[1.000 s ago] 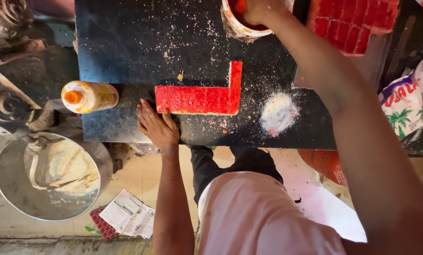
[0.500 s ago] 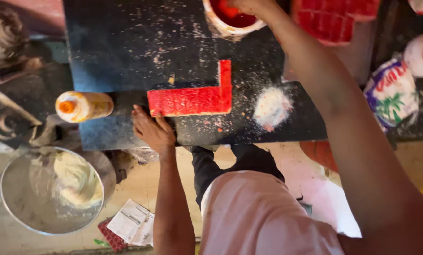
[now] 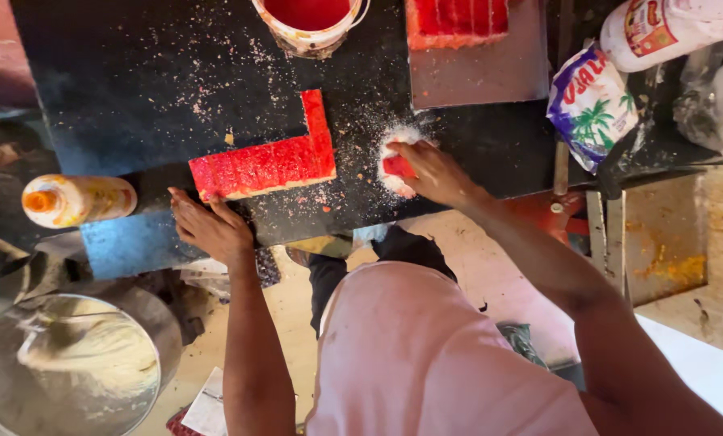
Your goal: The person repeatedly picks up small red rectangular candy pieces, dips them into a bucket of red liquid, and rolls them in a pile of white powder on a black countertop. The coated pieces are placed on a nearby tray. The person also adds more white powder from a bag to the pile during the process.
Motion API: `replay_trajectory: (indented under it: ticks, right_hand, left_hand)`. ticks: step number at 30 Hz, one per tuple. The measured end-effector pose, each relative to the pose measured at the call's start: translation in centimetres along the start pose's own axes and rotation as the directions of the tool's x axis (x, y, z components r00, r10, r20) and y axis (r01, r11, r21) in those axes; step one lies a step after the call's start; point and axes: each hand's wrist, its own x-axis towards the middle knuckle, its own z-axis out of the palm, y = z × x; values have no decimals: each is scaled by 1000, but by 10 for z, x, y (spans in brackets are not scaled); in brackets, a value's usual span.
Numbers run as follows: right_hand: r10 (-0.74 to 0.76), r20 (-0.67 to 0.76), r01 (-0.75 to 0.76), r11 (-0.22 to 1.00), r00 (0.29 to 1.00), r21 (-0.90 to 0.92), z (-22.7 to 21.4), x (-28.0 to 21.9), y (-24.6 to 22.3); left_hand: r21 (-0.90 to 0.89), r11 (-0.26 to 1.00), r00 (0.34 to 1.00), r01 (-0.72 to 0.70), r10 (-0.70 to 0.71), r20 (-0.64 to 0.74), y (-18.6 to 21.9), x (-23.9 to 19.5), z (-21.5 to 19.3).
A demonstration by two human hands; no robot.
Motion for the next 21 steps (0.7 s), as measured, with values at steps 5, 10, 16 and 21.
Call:
replay_trajectory:
  ticks: [5,10,16,21]
  right_hand:
    - [102,138,-137,951,985,276,2,-7,21]
    - [-137,-91,137,991,986,-7,10,1,42]
    - [-93,32,93,996,995,17,22,3,42]
    - [207,350,-371,777,914,508,11,18,63]
  left_hand:
    - [20,999,999,-30,30,-14,-3,2,2]
    - [20,998,997,-53,54,-47,-5,-1,7]
    - [63,998,999,-28,30,-27,-7,-1,10]
    - [46,996,995,-75,78,-65,-9,3,12]
